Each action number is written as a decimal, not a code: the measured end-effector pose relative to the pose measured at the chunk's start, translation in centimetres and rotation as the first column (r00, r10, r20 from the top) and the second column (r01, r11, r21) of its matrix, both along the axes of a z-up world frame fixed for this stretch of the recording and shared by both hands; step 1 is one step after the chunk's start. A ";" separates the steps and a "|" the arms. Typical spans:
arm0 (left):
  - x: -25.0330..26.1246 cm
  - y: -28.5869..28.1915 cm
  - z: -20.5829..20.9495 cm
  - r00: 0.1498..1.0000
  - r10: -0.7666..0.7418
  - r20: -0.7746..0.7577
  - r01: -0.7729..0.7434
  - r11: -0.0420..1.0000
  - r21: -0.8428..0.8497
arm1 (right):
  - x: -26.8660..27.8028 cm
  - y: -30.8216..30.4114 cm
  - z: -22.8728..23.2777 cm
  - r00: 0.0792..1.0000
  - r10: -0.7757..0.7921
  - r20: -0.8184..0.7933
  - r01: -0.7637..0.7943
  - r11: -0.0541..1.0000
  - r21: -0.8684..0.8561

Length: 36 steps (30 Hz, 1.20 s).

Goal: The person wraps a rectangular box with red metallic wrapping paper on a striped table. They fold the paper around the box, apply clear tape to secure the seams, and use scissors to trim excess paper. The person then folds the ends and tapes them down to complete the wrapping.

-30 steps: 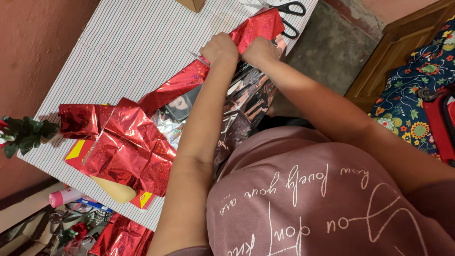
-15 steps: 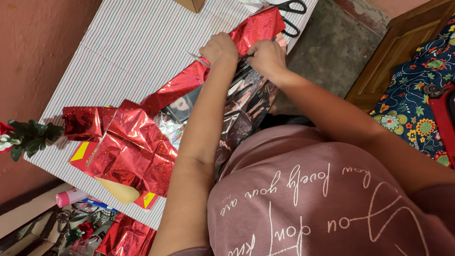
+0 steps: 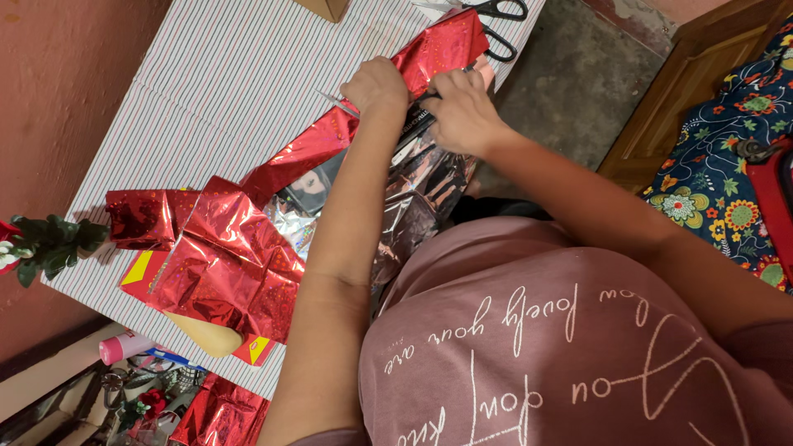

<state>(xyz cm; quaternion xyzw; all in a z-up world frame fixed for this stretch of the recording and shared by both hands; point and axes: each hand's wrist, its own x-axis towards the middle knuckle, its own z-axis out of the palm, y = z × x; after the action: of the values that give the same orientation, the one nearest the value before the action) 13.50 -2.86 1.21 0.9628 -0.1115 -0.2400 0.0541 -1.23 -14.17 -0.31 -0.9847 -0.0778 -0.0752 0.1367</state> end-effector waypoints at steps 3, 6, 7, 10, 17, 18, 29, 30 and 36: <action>-0.1 0.0 0.7 1.000 0.006 0.015 -0.006 1.000 -0.001 | 0.3 -0.2 0.5 1.000 -0.016 0.020 0.016 1.000 0.015; -0.3 0.2 1.1 0.999 0.000 -0.054 0.000 1.000 0.008 | 0.6 0.3 0.4 1.000 0.031 0.001 -0.031 0.999 -0.027; -0.3 0.2 1.3 0.999 0.003 -0.046 -0.003 1.000 0.011 | 0.6 0.3 0.5 1.000 0.031 0.000 -0.031 0.998 -0.059; -0.6 0.4 1.7 0.999 0.016 -0.037 -0.016 1.000 0.002 | 0.3 -0.2 0.9 0.999 0.048 0.020 -0.045 0.991 -0.123; -0.9 4.4 4.2 0.985 0.106 -0.138 -0.133 0.970 -0.205 | -2.5 -4.2 2.4 0.996 0.006 0.088 -0.026 0.974 0.227; -1.3 5.7 4.6 0.981 0.110 -0.161 -0.148 0.958 -0.245 | -3.0 -4.8 2.5 0.997 -0.003 0.083 -0.019 0.964 0.265; -10.5 15.4 9.6 0.933 0.239 0.271 0.103 0.542 -0.834 | -2.9 -11.1 -0.8 0.988 -0.119 0.103 0.084 0.952 0.293; -11.0 15.3 9.7 0.913 0.260 0.315 0.130 0.546 -0.828 | -2.4 -11.9 -1.2 0.986 -0.131 0.101 0.097 0.953 0.287; -12.9 12.3 9.5 0.809 0.344 0.477 0.184 0.621 -0.762 | 0.8 -17.9 -3.8 0.974 -0.205 0.096 0.172 0.946 0.274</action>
<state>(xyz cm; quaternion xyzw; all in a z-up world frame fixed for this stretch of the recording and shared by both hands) 0.63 9.42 10.75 0.8707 -0.1692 0.1416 0.4395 -0.38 -32.04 -4.10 -0.9541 0.0193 -0.1581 0.2535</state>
